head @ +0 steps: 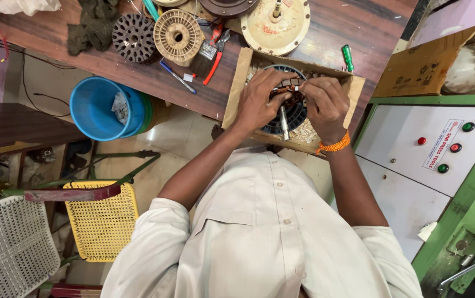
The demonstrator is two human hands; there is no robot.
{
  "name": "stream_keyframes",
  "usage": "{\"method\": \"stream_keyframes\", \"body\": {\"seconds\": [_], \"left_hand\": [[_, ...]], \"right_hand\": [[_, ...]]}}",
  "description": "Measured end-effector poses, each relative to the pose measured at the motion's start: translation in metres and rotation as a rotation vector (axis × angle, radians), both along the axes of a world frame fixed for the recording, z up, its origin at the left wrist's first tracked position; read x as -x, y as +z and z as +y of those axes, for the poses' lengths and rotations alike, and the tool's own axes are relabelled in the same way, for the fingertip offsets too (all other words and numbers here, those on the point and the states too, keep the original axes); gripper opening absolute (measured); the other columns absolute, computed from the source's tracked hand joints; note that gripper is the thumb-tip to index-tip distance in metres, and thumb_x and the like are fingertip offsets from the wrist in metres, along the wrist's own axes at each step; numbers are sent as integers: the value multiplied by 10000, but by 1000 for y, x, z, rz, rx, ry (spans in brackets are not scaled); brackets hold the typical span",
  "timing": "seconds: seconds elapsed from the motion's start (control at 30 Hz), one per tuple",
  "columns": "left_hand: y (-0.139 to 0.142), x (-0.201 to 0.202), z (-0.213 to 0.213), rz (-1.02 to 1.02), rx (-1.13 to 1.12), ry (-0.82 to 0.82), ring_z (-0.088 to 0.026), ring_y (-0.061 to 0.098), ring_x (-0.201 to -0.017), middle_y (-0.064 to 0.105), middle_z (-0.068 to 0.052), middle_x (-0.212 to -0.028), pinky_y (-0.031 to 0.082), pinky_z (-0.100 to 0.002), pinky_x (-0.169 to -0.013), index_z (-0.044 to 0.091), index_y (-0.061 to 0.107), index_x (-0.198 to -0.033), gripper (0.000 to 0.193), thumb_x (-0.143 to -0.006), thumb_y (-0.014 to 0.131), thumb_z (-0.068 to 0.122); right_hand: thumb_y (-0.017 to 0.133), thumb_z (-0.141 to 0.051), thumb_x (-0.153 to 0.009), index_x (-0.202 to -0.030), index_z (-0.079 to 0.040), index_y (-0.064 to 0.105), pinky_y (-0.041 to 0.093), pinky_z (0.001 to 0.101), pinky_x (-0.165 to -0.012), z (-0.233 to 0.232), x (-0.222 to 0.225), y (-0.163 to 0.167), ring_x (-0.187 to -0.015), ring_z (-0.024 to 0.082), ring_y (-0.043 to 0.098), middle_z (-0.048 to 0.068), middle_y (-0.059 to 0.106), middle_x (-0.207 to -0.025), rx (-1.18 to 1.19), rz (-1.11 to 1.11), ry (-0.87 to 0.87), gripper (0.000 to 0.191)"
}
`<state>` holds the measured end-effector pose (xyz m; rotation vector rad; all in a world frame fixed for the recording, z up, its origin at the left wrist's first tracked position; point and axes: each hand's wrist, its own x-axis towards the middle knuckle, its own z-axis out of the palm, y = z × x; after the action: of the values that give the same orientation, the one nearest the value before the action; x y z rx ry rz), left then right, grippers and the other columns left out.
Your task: The person works on an electric motor stator placed in a cardboard box, using a screwdriver and pliers to adjust copper windings and insert white insulating spacers. The person repeatedly rotates the stator and uses tools to press and align the windings.
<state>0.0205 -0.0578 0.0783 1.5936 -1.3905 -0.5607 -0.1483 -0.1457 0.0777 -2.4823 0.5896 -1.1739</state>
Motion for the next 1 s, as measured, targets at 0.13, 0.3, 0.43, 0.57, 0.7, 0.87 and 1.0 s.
{"method": "stream_keyframes", "body": {"seconds": [0.13,0.3,0.43,0.57,0.7,0.87,1.0], "left_hand": [[-2,0,2,15,20,-4,-324,620,-1116,686,-77,-1146,491,-437,-993,121,671,-1255,433,-840,784,68],[-6,0,5,32,14,3,-319,614,-1098,684,-77,-1118,488,-437,-990,123,682,-1258,441,-834,798,83],[-8,2,7,40,49,6,-318,610,-1099,687,-70,-1140,481,-435,-1011,136,682,-1266,437,-848,799,88],[-7,4,10,32,13,0,-320,612,-1113,698,-82,-1158,487,-438,-1012,141,681,-1293,444,-861,766,82],[-7,-5,13,115,20,-76,-345,563,-1246,626,-179,-1326,417,-464,-1070,62,593,-1404,554,-893,763,193],[-12,-11,8,250,-186,-87,-273,671,-1240,723,-134,-1285,500,-397,-1093,102,712,-1275,388,-952,720,316],[-12,-17,-1,393,-317,-201,-262,691,-1214,733,-131,-1293,505,-390,-1066,98,691,-1312,425,-920,700,260]], "right_hand": [[768,119,-901,-991,20,673,568,396,-789,4,-3,13,-926,299,677,147,703,-985,-44,33,28,164],[796,91,-917,-1016,20,706,564,379,-741,6,-3,27,-862,284,683,151,717,-978,-162,73,43,152],[794,76,-919,-1005,3,722,584,356,-723,10,-3,35,-850,265,719,130,729,-958,-155,85,48,135],[797,67,-911,-991,4,740,574,364,-707,17,-3,38,-829,263,718,126,724,-929,-107,119,36,116],[805,34,-941,-1028,-10,769,584,342,-706,15,3,40,-825,234,728,119,748,-948,-187,167,31,105],[822,-22,-945,-1057,-33,776,610,318,-787,12,10,35,-898,211,755,113,776,-1018,-332,143,32,122],[836,-40,-938,-1057,-41,787,602,306,-773,7,16,32,-865,202,756,103,780,-999,-468,149,39,128]]}}
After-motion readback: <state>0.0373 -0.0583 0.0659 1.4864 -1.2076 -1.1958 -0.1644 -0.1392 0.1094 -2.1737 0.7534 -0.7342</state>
